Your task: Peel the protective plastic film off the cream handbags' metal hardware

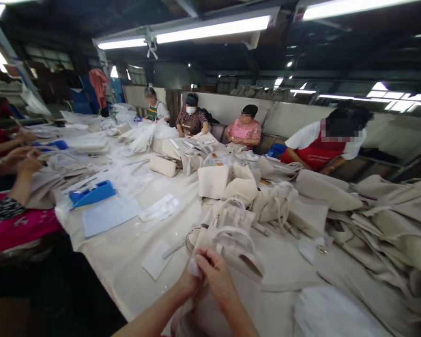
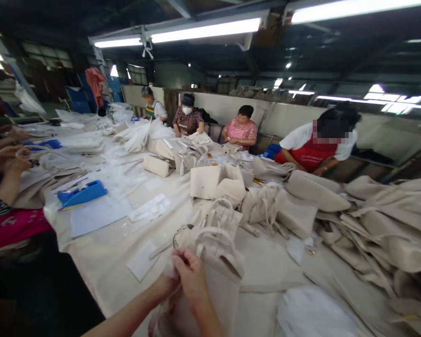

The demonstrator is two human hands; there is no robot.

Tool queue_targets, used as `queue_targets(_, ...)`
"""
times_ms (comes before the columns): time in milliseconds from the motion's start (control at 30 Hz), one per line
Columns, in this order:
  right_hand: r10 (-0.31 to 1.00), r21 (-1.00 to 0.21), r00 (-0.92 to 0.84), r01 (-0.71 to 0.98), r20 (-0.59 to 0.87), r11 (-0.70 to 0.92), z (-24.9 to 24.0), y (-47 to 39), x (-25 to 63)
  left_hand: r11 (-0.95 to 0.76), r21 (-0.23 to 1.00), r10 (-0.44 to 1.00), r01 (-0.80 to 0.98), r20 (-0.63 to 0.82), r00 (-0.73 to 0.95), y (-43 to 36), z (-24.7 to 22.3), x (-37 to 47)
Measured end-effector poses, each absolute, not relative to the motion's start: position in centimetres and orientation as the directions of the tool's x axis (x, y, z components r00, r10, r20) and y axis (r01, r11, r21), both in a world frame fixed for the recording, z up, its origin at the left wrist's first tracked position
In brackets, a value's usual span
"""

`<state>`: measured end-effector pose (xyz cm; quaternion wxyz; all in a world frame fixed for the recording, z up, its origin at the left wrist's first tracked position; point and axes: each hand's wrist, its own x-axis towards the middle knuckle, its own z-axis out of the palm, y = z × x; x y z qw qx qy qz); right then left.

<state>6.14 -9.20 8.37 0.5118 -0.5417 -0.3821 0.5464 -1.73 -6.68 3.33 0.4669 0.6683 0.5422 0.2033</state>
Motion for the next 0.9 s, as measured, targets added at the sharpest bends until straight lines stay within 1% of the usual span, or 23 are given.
queue_targets(33,0.96,-0.972,0.162,-0.105,-0.228,-0.213,7.1,-9.1,7.0,-0.021,0.781,0.902,0.624,-0.254,0.349,-6.3,3.3,-2.2)
queue_targets(67,0.949,-0.971,0.207,-0.037,-0.239,-0.236,5.8,-9.2,8.0,-0.007,0.76,0.884,0.65,-0.299,0.36,-5.9,3.2,-2.7)
queue_targets(100,0.939,-0.965,0.248,0.047,-0.237,-0.257,4.6,-9.4,8.9,0.057,0.784,0.867,0.618,-0.346,0.359,-5.5,3.1,-3.2)
queue_targets(167,0.924,-0.939,0.313,0.19,-0.218,-0.286,2.8,-10.2,10.1,0.159,0.836,0.847,0.526,-0.389,0.362,-4.7,2.9,-4.0)
queue_targets(200,0.916,-0.927,0.343,0.23,-0.209,-0.298,2.2,-10.5,10.3,0.207,0.853,0.834,0.479,-0.41,0.37,-4.4,2.8,-4.3)
queue_targets(267,0.895,-0.913,0.395,0.251,-0.206,-0.321,1.5,-11.1,9.9,0.276,0.875,0.805,0.397,-0.436,0.401,-4.1,2.7,-4.7)
queue_targets(367,0.868,-0.906,0.449,0.242,-0.214,-0.349,1.3,-11.1,8.6,0.334,0.892,0.785,0.304,-0.442,0.433,-4.0,2.4,-4.8)
queue_targets(467,0.846,-0.913,0.481,0.193,-0.23,-0.359,1.1,-10.7,7.6,0.341,0.905,0.819,0.253,-0.418,0.393,-4.3,2.1,-4.7)
queue_targets(667,0.809,-0.935,0.525,0.066,-0.266,-0.35,0.1,-10.4,6.8,0.345,0.909,0.884,0.232,-0.398,0.247,-5.3,1.3,-4.3)
queue_targets(900,0.799,-0.935,0.502,-0.062,-0.331,-0.348,0.1,-9.9,6.8,0.436,0.883,0.856,0.176,-0.467,0.222,-5.6,1.2,-4.4)
